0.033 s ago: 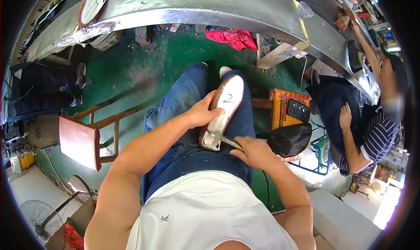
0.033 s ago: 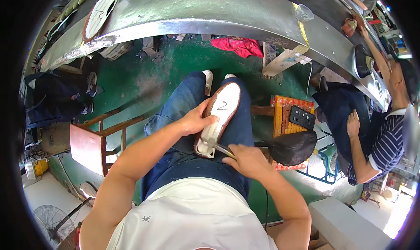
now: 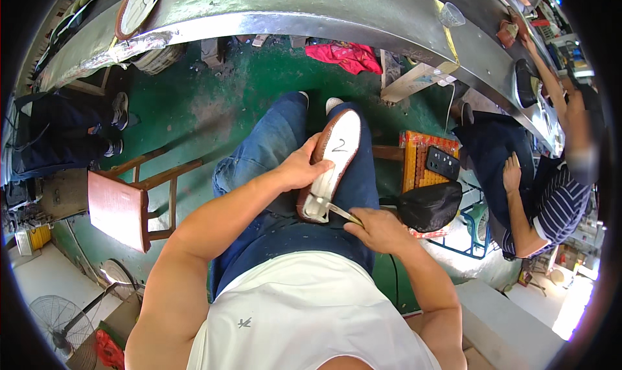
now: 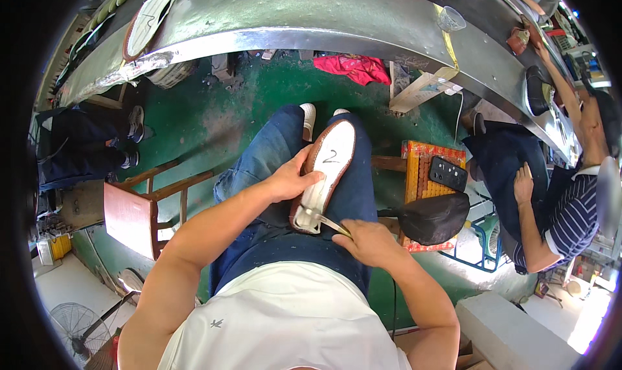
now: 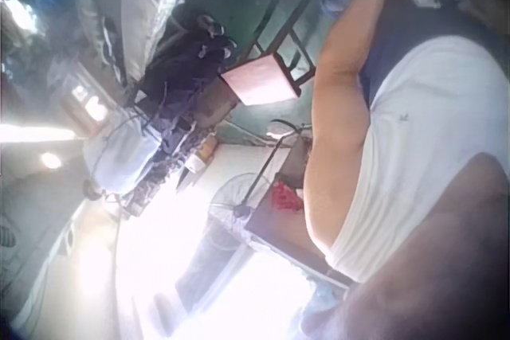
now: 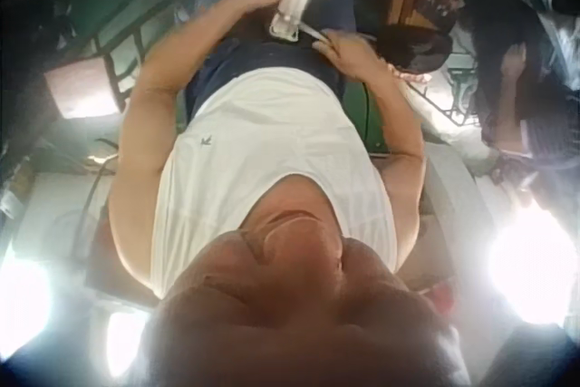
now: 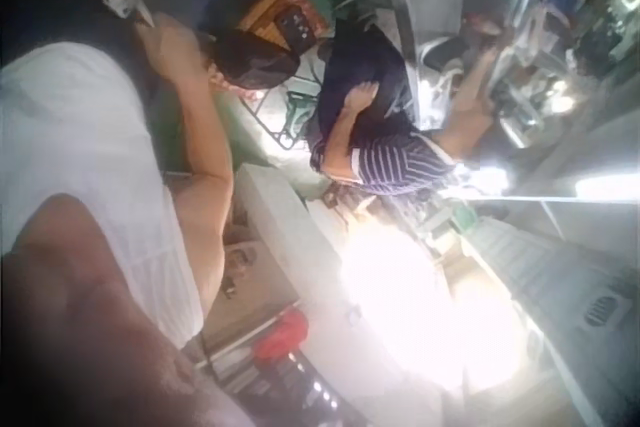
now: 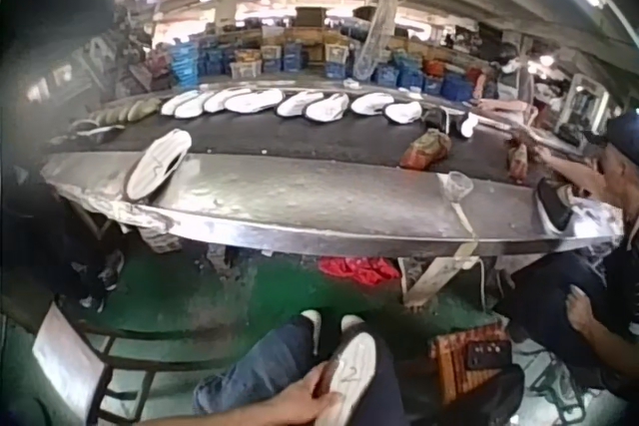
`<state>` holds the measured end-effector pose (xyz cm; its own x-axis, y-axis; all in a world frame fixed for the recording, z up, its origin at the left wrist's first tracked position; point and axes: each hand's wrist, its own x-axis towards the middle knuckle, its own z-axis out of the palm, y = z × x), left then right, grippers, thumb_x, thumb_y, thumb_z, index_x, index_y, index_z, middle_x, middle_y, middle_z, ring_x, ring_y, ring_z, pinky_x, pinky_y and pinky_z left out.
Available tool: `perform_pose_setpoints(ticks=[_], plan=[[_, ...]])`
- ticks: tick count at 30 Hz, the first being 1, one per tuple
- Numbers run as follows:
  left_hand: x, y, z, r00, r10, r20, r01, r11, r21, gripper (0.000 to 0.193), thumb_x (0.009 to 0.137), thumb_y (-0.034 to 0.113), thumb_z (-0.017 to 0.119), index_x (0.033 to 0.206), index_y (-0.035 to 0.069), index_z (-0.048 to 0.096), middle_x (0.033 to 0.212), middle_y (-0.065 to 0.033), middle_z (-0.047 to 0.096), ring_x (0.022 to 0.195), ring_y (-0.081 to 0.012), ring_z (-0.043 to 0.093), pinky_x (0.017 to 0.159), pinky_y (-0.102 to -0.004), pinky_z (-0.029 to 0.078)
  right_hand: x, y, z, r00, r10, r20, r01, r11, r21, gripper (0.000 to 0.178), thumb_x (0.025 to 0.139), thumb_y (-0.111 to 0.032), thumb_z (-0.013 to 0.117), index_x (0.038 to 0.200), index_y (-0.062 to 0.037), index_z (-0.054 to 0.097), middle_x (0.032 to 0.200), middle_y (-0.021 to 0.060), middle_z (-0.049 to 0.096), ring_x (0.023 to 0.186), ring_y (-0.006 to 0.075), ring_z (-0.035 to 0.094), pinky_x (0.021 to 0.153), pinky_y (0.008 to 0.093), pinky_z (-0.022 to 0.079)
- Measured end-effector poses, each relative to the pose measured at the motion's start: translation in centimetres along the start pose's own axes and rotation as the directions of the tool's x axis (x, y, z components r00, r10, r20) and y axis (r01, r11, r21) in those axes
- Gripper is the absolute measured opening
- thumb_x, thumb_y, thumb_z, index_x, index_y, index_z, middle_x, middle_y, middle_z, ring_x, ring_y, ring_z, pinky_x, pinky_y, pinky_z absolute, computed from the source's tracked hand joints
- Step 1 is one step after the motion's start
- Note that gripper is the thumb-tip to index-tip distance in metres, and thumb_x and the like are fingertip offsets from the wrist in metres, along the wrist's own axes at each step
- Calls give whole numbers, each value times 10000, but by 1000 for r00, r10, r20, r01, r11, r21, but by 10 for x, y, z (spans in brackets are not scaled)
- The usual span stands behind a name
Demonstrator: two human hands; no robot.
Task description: Pulling and securing shoe uppers to a last using industrial pincers.
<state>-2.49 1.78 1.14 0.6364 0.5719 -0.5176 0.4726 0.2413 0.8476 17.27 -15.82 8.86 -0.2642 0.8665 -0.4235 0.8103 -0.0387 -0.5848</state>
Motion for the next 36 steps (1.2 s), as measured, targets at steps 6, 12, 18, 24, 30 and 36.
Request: perform_pose_setpoints(ticks=[6, 12, 18, 24, 30, 36], plan=[[-35, -53, 26, 986, 120, 118, -83, 956, -280, 903, 1031, 250, 558, 1629, 107, -105, 1694, -171, 57, 1559, -282, 121, 1238, -357, 178, -7, 18, 2, 945, 155, 287, -262, 885, 386, 456, 1047, -411, 498, 960, 3, 670, 890, 211, 709, 763, 351, 698, 744, 439, 548], [-34, -61, 51, 980, 186, -64, -196, 946, -258, 893, 996, 163, 594, 1634, 74, -25, 1680, -180, 97, 1550, -289, 144, 1237, -356, 177, -13, 2, -14, 940, 294, 170, -340, 792, 507, 415, 1067, -349, 477, 957, 7, 659, 849, 118, 714, 670, 236, 682, 639, 359, 529], [-35, -32, 33, 988, 127, -91, -143, 970, -195, 925, 928, 168, 713, 1627, 50, 118, 1486, -174, 498, 1335, -258, 525, 1113, -318, 406, 15, 11, 17, 950, 313, -15, -252, 793, 555, 398, 1066, -330, 471, 973, 31, 609, 786, 155, 685, 711, 284, 694, 696, 404, 534], [-87, 9, -3, 936, 124, 328, 297, 221, -929, 700, 1029, 444, 557, 1582, 93, 308, 1551, -129, 449, 1408, -285, 472, 1167, -486, 383, -38, 23, 31, 900, 406, -160, -327, 870, 369, 426, 1018, -404, 557, 980, 12, 638, 789, 151, 688, 693, 327, 686, 673, 454, 540], [-38, 4, 23, 954, 102, 283, 281, 40, -959, 732, 953, 688, 510, 1406, 114, 548, 1286, -171, 644, 1179, -384, 625, 1051, -535, 495, -16, -15, 10, 912, -2, -411, -53, 991, -122, 662, 864, -469, 750, 1252, 44, 595, 1229, 239, 619, 1106, 412, 627, 938, 481, 520], [-41, 5, 24, 970, 35, 239, 235, 86, -968, 700, 953, 689, 511, 1407, 157, 553, 1327, -101, 642, 1220, -309, 615, 1078, -492, 480, 28, -37, -6, 866, -146, -479, 149, 988, -32, 987, 744, -451, 863, 1425, 88, 394, 1418, 277, 501, 1318, 423, 510, 1079, 479, 446]])
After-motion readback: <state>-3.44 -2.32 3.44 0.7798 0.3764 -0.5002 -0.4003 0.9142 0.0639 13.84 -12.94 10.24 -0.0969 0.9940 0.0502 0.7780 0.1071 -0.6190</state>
